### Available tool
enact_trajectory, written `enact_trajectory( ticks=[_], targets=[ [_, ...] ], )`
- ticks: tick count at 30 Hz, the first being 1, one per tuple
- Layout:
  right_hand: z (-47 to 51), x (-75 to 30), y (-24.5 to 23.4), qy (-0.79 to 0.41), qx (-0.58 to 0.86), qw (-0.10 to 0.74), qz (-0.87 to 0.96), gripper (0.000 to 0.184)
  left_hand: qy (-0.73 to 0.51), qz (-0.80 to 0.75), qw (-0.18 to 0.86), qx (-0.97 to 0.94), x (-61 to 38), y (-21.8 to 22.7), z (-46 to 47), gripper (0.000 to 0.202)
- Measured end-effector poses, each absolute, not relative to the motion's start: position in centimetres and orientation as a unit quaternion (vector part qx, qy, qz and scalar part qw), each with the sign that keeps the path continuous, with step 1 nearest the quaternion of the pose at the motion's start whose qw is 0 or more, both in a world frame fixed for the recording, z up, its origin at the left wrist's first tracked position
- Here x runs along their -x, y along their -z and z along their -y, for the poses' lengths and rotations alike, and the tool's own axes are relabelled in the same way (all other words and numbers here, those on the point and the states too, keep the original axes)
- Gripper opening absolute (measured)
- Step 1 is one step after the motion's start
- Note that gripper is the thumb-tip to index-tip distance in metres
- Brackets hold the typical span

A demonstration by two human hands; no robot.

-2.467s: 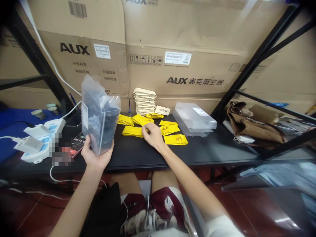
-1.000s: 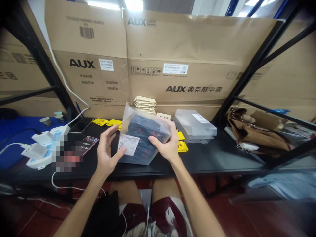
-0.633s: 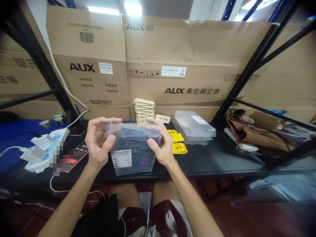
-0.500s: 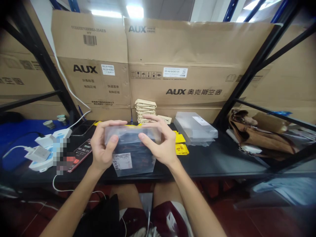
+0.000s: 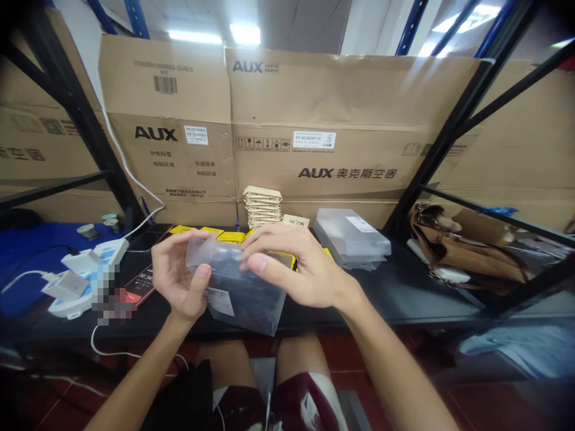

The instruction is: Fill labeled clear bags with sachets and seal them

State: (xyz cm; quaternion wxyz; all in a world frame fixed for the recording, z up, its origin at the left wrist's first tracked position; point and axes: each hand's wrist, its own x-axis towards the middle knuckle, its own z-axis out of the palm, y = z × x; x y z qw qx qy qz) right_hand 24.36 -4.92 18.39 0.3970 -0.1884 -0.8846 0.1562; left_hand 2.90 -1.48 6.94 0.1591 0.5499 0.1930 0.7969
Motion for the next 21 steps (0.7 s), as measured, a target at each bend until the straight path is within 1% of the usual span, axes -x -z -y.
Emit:
enact_trajectory(
  ticks=[3, 6, 9, 11, 14, 17, 19, 21],
  targets=[
    [5.6, -24.0, -18.7, -0.039, 0.223, 0.366, 0.902, 0.033, -0.789, -0.207, 0.12, -0.566, -2.7, -6.9, 1.3, 0.04],
    [6.3, -23.7, -18.6, 0.009, 0.245, 0.321, 0.915, 0.036, -0.774, -0.185, 0.058, -0.602, -2.4, -7.3, 1.1, 0.03],
    [6.1, -23.7, -18.5, -0.013, 0.285, 0.294, 0.912, 0.049, -0.77, -0.155, 0.01, -0.619, -2.3, -7.9, 1.1, 0.024],
    [5.5, -24.0, -18.7, -0.041, 0.313, 0.283, 0.906, 0.054, -0.769, -0.154, -0.012, -0.62, -2.5, -8.1, 1.4, 0.021],
    [4.6, -24.2, -19.1, -0.072, 0.331, 0.272, 0.901, 0.052, -0.76, -0.157, -0.026, -0.63, -2.9, -8.2, 1.9, 0.024],
    [4.1, -24.1, -19.3, -0.071, 0.331, 0.265, 0.903, 0.049, -0.748, -0.161, -0.027, -0.643, -3.0, -8.1, 2.3, 0.029],
    [4.0, -24.0, -19.3, -0.071, 0.32, 0.277, 0.903, 0.044, -0.738, -0.177, -0.035, -0.651, -2.8, -8.1, 2.2, 0.03],
    [3.8, -24.2, -19.1, -0.079, 0.299, 0.309, 0.899, 0.038, -0.715, -0.212, -0.039, -0.665, -2.4, -8.3, 2.2, 0.026]
  ],
)
